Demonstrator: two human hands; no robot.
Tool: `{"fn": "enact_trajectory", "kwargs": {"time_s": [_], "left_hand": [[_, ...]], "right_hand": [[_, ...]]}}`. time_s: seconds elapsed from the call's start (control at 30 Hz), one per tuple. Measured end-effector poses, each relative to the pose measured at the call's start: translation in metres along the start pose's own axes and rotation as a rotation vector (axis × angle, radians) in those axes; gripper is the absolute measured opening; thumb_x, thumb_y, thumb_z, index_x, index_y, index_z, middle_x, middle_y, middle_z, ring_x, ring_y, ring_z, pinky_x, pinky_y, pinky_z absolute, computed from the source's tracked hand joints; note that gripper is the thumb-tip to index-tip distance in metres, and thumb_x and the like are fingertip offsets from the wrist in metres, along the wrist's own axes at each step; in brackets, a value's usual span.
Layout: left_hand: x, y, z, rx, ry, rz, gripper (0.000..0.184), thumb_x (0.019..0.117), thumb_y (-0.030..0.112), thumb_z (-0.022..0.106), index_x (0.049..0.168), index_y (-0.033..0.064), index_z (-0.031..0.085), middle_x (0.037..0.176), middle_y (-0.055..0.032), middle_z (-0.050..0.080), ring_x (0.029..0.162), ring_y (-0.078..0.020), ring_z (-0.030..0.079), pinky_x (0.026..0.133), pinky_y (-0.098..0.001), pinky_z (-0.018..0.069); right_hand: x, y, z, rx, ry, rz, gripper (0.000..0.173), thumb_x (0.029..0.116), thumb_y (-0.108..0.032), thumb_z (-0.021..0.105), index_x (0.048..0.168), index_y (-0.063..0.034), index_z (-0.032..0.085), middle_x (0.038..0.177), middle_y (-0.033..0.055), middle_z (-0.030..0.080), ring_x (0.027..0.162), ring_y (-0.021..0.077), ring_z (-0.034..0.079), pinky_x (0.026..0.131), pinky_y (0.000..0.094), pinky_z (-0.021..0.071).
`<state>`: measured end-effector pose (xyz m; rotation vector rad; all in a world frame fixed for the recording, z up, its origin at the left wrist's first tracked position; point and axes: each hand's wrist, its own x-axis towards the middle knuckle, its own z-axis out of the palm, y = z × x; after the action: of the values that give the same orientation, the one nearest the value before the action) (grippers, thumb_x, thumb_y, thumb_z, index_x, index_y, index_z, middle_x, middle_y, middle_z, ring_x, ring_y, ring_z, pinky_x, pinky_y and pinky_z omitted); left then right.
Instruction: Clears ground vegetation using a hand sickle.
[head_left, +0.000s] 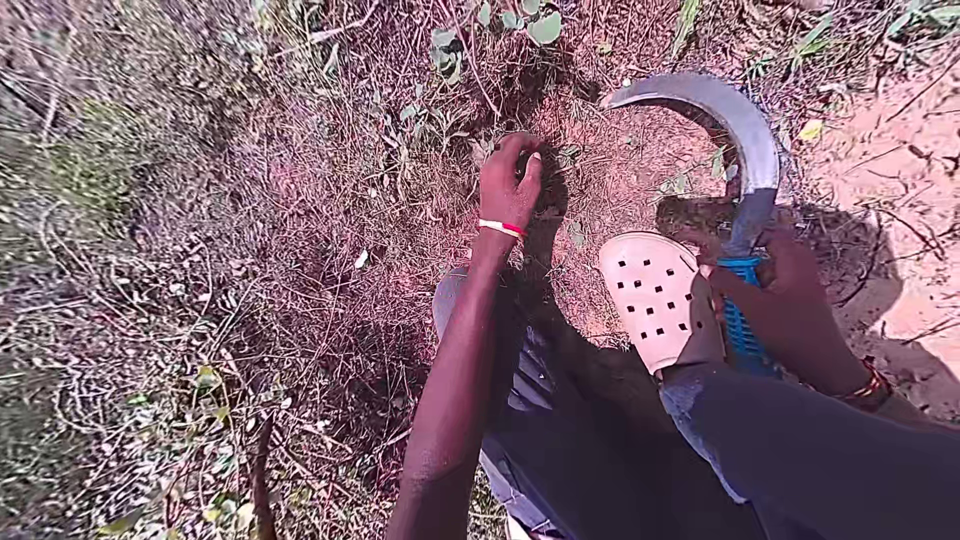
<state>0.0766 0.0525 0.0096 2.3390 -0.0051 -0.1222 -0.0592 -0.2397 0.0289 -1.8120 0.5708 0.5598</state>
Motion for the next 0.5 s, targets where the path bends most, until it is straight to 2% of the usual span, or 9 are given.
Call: {"fn": "enact_trajectory", "kwargs": {"time_s": [0.07, 0.13, 0.17, 0.2, 0.27, 0.4, 0.5], "left_hand": [[0.029, 0.014, 0.01, 0.055, -0.213, 0.041, 0.03, 0.1011, 0.011, 0.055, 0.126, -0.0021, 0.066, 0.134, -0.0207, 0.063, 0.124, -0.0302, 0.063, 0.107, -0.0479, 0.0496], [0.063, 0.025, 0.025, 0.222, -0.425, 0.034, 0.044, 0.1029, 0.019, 0.058, 0.143, 0.0032, 0.057, 0.153, -0.0178, 0.052, 0.145, -0.0322, 0.046, 0.12, -0.051, 0.0364], [0.077, 0.029, 0.034, 0.309, -0.476, 0.037, 0.049, 0.1028, 0.024, 0.059, 0.149, 0.0087, 0.054, 0.157, -0.0157, 0.048, 0.15, -0.0343, 0.038, 0.122, -0.053, 0.0311], [0.087, 0.034, 0.042, 0.389, -0.501, 0.027, 0.053, 0.1026, 0.031, 0.059, 0.153, 0.0163, 0.051, 0.16, -0.013, 0.046, 0.152, -0.0369, 0.034, 0.122, -0.056, 0.0297], [0.094, 0.045, 0.055, 0.459, -0.484, -0.02, 0.056, 0.1013, 0.04, 0.058, 0.155, 0.0261, 0.049, 0.161, -0.0109, 0.045, 0.15, -0.0404, 0.035, 0.117, -0.0617, 0.0316], [0.086, 0.048, 0.061, 0.46, -0.477, -0.028, 0.059, 0.0966, 0.045, 0.063, 0.151, 0.0245, 0.054, 0.159, -0.0123, 0.046, 0.152, -0.0426, 0.031, 0.114, -0.065, 0.0331], [0.076, 0.046, 0.057, 0.487, -0.583, -0.025, 0.072, 0.0905, 0.045, 0.075, 0.154, 0.0218, 0.05, 0.166, -0.0146, 0.034, 0.149, -0.0484, 0.03, 0.109, -0.0701, 0.0368]], "right_hand": [[0.002, 0.0, 0.002, 0.025, -0.004, -0.017, 0.057, 0.0945, -0.019, 0.062, 0.145, -0.0079, 0.038, 0.079, 0.0007, 0.06, 0.054, 0.0054, 0.06, 0.05, 0.0242, 0.0537], [0.0, 0.0, 0.004, 0.055, 0.002, -0.02, 0.057, 0.0939, -0.017, 0.062, 0.144, -0.007, 0.038, 0.079, 0.001, 0.06, 0.053, 0.0058, 0.06, 0.049, 0.0242, 0.0533], [-0.003, 0.0, 0.007, 0.092, 0.023, -0.027, 0.055, 0.0928, -0.015, 0.063, 0.142, -0.0063, 0.04, 0.08, 0.0005, 0.06, 0.053, 0.0051, 0.059, 0.048, 0.023, 0.0533], [-0.006, 0.0, 0.011, 0.139, 0.056, -0.037, 0.051, 0.0912, -0.013, 0.064, 0.137, -0.0064, 0.044, 0.081, -0.001, 0.061, 0.053, 0.0037, 0.059, 0.048, 0.0214, 0.053], [-0.015, -0.001, 0.016, 0.221, 0.136, -0.038, 0.045, 0.0898, -0.011, 0.064, 0.13, -0.0066, 0.044, 0.077, -0.0052, 0.059, 0.053, 0.0011, 0.059, 0.049, 0.019, 0.0537], [-0.01, -0.001, 0.01, 0.312, 0.218, -0.063, 0.042, 0.0873, -0.007, 0.061, 0.125, -0.0119, 0.043, 0.072, -0.0105, 0.056, 0.051, 0.0004, 0.058, 0.047, 0.0193, 0.0543], [0.0, -0.002, 0.004, 0.305, 0.208, -0.042, 0.04, 0.09, -0.005, 0.06, 0.125, -0.0119, 0.042, 0.07, -0.0095, 0.055, 0.05, 0.0016, 0.058, 0.047, 0.0214, 0.0549]]}}
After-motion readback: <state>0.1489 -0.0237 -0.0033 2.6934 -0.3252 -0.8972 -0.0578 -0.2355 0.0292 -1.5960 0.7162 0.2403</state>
